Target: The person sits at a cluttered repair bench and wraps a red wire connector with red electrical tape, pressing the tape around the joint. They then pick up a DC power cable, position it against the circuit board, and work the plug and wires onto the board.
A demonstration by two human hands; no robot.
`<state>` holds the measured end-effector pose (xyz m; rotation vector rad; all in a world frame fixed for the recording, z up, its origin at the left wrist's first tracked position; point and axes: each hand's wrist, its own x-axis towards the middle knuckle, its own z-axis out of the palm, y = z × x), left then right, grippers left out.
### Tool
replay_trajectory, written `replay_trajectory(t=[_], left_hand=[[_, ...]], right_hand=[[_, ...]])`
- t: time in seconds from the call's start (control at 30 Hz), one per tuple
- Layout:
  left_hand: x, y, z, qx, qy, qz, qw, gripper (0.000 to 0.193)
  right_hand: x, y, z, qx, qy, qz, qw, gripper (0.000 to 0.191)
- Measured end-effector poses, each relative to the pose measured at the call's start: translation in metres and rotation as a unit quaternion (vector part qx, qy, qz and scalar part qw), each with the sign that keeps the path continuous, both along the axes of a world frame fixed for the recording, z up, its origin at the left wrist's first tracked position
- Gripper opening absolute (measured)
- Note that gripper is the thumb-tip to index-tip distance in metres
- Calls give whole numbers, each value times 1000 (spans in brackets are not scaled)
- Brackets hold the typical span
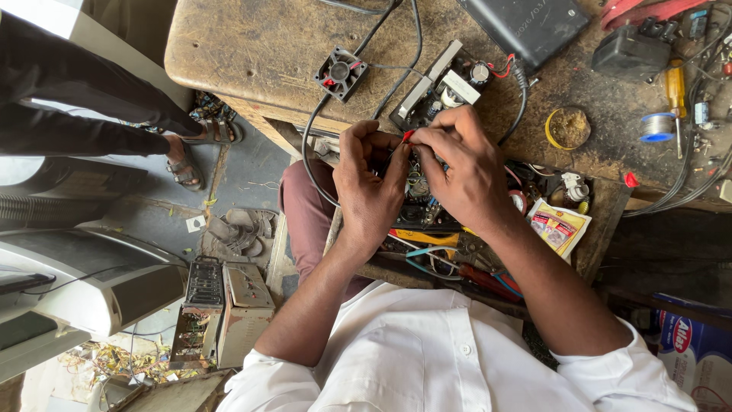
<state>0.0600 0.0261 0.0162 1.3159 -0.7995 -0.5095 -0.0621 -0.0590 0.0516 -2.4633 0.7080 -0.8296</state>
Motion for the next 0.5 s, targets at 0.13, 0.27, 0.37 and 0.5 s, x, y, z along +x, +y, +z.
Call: replay_trajectory(t=[0.13, 0.27, 0.37, 0.5], left_hand=[[0, 1, 1, -10, -27, -1, 1000, 40], [2, 2, 3, -11, -10, -5, 1000, 41], [5, 4, 5, -5, 12, -19, 1000, 42], [7, 5, 7, 14, 22, -41, 999, 42]], right_hand=[[2, 0, 5, 12, 4, 1, 1000, 23], [4, 3, 5, -2, -2, 8, 1000, 30], [8, 8, 1, -41, 2, -17, 999, 35], [12, 9, -6, -45, 0, -52, 998, 32]])
